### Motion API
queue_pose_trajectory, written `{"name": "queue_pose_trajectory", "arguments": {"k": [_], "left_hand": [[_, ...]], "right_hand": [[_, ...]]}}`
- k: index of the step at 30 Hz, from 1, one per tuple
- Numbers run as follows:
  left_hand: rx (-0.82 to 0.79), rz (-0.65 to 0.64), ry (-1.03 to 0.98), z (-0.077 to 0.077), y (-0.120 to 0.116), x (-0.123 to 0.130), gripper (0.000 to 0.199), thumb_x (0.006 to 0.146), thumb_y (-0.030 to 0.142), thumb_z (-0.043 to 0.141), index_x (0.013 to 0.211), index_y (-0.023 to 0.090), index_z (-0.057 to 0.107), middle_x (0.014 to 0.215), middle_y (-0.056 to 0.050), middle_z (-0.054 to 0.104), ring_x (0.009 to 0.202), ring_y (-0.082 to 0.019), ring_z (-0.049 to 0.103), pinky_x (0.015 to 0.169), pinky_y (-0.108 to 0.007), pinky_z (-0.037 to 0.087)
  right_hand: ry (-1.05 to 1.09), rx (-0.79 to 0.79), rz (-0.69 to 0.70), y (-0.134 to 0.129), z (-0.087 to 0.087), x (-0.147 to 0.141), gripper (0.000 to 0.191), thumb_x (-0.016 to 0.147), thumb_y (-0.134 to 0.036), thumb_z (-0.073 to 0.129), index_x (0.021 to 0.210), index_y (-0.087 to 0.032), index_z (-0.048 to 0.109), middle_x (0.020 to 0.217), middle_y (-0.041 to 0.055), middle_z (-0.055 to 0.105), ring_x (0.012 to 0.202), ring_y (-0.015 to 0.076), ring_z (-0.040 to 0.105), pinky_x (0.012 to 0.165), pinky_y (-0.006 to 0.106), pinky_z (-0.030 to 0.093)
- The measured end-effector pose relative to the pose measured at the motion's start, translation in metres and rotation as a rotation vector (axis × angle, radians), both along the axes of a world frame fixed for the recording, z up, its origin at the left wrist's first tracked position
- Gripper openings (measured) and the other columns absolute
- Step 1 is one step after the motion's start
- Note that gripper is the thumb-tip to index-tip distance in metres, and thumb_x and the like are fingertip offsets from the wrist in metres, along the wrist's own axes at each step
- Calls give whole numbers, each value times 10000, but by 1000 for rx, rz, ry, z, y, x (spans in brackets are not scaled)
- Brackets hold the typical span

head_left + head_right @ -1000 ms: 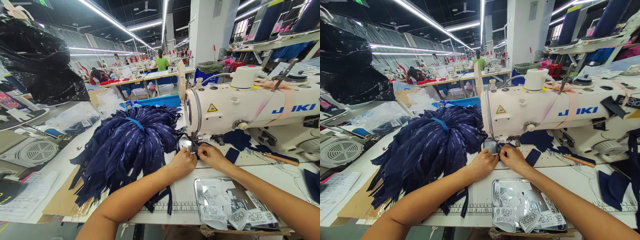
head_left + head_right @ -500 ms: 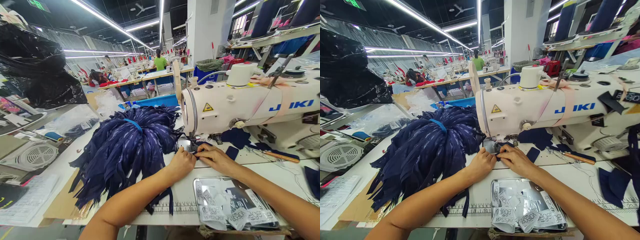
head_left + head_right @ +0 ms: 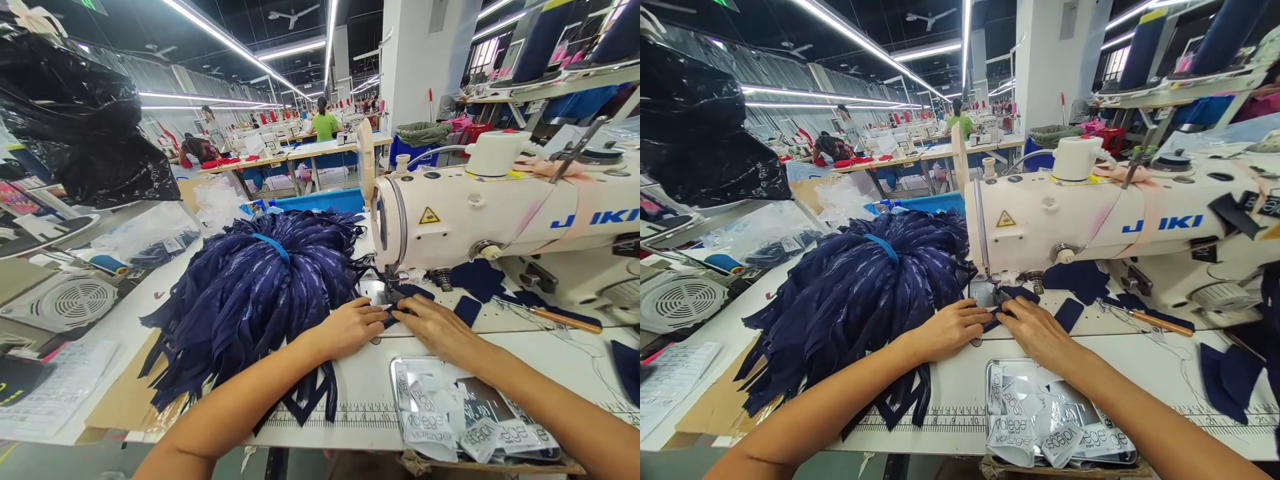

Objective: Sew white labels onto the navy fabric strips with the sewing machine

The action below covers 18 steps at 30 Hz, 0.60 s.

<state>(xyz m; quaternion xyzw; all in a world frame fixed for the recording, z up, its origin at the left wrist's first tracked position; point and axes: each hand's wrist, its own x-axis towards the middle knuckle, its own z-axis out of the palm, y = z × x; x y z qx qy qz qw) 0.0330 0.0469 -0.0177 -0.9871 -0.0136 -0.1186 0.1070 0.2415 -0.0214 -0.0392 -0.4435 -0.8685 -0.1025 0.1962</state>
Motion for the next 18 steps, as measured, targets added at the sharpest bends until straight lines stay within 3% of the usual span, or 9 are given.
{"name": "queue_pose_trajectory", "arguments": {"k": [3, 7, 10, 18], "left_hand": [[-24, 1, 1, -3, 1, 2, 172, 869, 139, 400, 823, 131, 565, 1111, -74, 598, 1057, -172, 518, 936, -328, 356], [-25, 11, -17, -4, 1, 2, 164, 867, 151, 411, 810, 144, 564, 1101, -69, 602, 1042, -172, 532, 928, -326, 374], [-17, 23, -25, -6, -1, 5, 133, 849, 154, 436, 809, 144, 562, 1067, -68, 616, 1015, -170, 549, 926, -318, 381], [129, 293, -95, -19, -16, 47, 98, 800, 108, 463, 797, 111, 561, 817, -89, 656, 762, -179, 622, 859, -338, 425]], "right_hand": [[-3, -8, -20, -1, 0, -4, 294, 831, -87, 371, 1006, -132, 604, 937, 111, 587, 838, 192, 528, 673, 309, 502], [-154, 33, -85, -3, 1, -13, 299, 745, -14, 420, 947, -107, 620, 919, 133, 602, 798, 211, 540, 645, 330, 505], [-235, 61, -60, 0, 3, -11, 345, 673, 16, 464, 967, -84, 615, 952, 143, 616, 810, 222, 554, 658, 329, 512], [-224, 80, 0, 24, -5, 19, 377, 715, 1, 480, 1068, -77, 589, 1096, 126, 615, 991, 237, 558, 806, 351, 505]]}}
